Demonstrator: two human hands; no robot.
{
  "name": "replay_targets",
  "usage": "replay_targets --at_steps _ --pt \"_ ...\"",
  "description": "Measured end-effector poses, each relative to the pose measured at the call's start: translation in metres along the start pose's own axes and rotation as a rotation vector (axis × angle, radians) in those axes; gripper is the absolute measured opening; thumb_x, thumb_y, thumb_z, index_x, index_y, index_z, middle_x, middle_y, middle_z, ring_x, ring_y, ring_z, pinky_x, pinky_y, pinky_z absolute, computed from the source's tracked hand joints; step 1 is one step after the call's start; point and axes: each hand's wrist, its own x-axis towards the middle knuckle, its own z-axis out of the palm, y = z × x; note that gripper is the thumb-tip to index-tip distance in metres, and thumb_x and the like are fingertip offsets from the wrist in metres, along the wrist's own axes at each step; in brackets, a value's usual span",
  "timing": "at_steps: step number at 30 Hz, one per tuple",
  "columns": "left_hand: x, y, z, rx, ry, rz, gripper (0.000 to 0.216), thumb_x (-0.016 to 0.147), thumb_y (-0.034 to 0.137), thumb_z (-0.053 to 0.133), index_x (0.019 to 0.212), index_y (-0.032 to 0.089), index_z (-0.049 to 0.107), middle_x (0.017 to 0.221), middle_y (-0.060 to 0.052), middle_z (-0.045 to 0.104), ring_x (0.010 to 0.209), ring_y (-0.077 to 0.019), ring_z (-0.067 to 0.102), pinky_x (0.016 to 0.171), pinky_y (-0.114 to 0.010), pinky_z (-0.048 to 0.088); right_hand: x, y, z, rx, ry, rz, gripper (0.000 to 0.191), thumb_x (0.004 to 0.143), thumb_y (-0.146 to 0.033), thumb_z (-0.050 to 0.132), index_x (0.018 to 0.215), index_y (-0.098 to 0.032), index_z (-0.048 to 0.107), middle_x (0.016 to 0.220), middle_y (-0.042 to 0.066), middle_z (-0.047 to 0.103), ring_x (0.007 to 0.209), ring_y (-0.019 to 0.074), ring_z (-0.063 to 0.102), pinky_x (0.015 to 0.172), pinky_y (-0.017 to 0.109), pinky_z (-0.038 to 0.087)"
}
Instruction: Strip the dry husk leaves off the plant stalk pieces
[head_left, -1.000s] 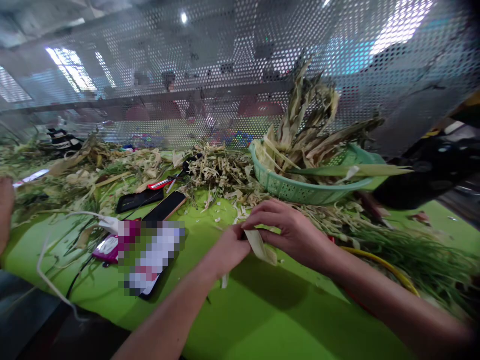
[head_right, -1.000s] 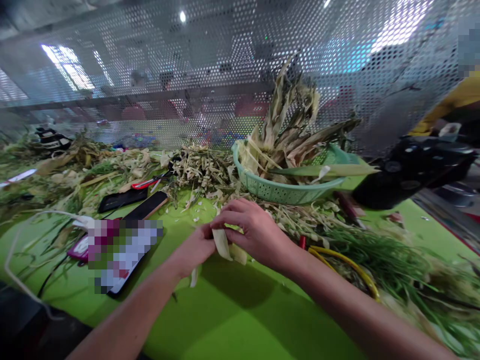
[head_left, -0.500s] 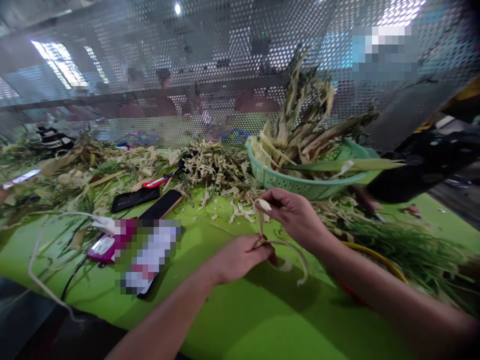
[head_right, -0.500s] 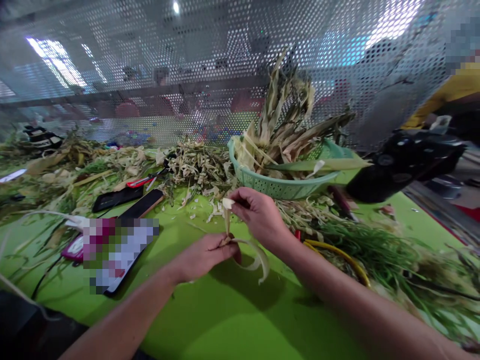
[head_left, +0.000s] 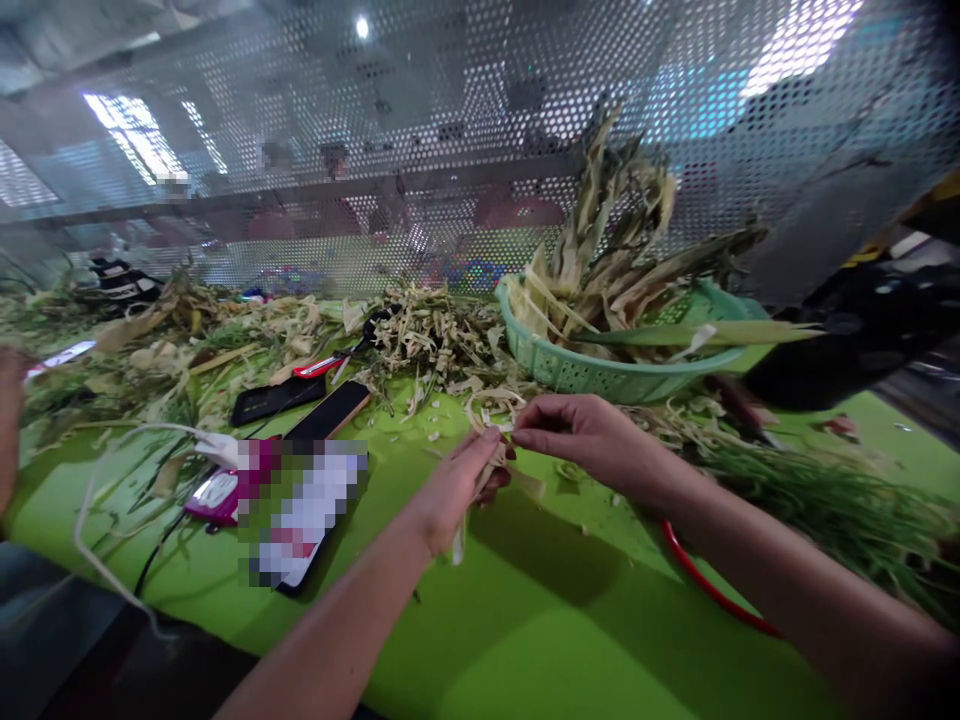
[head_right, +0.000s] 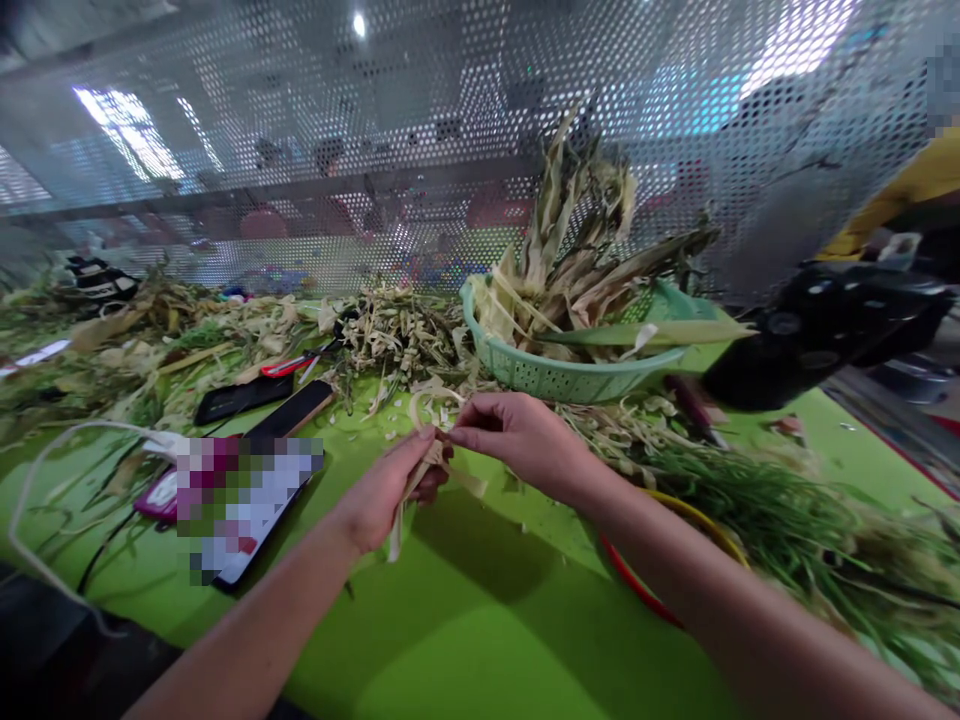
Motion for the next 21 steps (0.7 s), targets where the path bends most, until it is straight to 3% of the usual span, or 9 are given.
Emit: replay_targets --at_steps 8,11,17,21 --pt "0.003 -0.004 -0.003 0.029 0.096 0.021 0.038 0.077 0.054 0.061 0.092 0.019 0.063 0.086 -0.004 0.063 0.071 -0.0117 0.053 0.062 -0.024 0.034 0.003 0.009 0.0 -0.163 0.147 -0.059 0.025 0.083 -0.042 0.057 0.074 -0.019 0.061 0.066 -0.002 0.057 0.064 0.0145 0.051 0.059 0.026 0.04" --pt "0.005 -0.005 -0.005 0.002 0.124 0.019 0.04 0.075 0.055 0.063 0.092 0.019 0.062 0.08 -0.003 0.06 0.067 -0.0111 0.051 0.061 -0.024 0.034 0.003 0.01 0.002 -0.218 0.19 -0.102 0.023 0.085 -0.041 0.056 0.075 -0.02 0.06 0.067 -0.001 0.058 0.064 0.0153 0.052 0.06 0.027 0.04" --pt "0.002 -0.001 -0.005 -0.065 0.061 0.121 0.038 0.081 0.056 0.053 0.082 0.018 0.055 0.061 0.004 0.041 0.052 -0.0067 0.031 0.053 -0.022 0.026 -0.005 -0.008 0.0 -0.43 0.471 -0.369 0.011 0.084 -0.031 0.061 0.091 -0.023 0.063 0.101 0.006 0.062 0.101 0.0243 0.056 0.089 0.038 0.041" --pt "0.003 0.001 -0.002 -0.072 0.113 0.139 0.04 0.08 0.058 0.053 0.082 0.017 0.053 0.063 0.003 0.044 0.054 -0.0078 0.035 0.054 -0.023 0.027 -0.01 -0.016 0.007 -0.516 0.342 -0.327 0.019 0.086 -0.039 0.059 0.078 -0.022 0.064 0.088 0.006 0.062 0.09 0.0243 0.056 0.079 0.038 0.043"
